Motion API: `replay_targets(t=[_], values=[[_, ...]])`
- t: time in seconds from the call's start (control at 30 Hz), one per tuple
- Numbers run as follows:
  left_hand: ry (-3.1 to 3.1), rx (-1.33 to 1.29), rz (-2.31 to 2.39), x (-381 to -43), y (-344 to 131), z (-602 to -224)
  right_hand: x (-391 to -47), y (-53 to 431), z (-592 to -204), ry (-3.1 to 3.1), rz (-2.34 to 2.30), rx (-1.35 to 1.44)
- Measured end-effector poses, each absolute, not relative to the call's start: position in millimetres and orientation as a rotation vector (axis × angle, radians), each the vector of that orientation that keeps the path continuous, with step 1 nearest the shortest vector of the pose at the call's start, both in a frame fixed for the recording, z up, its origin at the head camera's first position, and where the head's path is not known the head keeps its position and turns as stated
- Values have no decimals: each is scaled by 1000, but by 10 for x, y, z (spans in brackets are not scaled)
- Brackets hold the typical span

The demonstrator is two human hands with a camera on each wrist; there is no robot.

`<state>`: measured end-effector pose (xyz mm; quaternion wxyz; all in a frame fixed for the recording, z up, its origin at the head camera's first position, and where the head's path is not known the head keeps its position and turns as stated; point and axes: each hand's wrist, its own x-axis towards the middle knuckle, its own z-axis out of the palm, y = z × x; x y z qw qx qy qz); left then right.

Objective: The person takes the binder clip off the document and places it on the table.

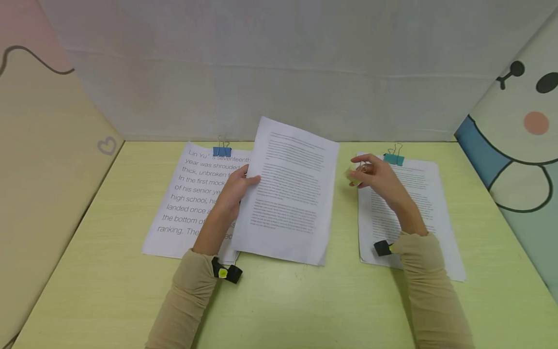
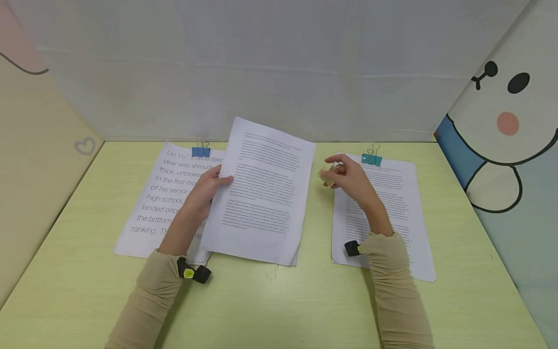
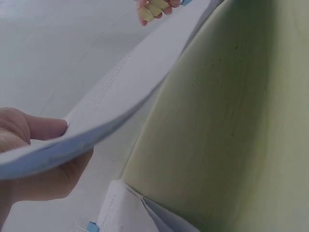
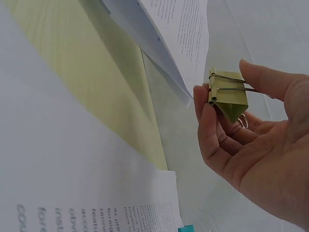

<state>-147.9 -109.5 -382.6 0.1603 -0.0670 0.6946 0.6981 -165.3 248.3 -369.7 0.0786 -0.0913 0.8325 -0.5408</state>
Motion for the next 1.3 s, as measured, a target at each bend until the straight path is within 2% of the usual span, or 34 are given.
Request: replay_targets(t=[1.3], values=[[1964,-361,1925,-1565,-1270,-3975,-1671,2327,-3877,2356,-1273,-347]])
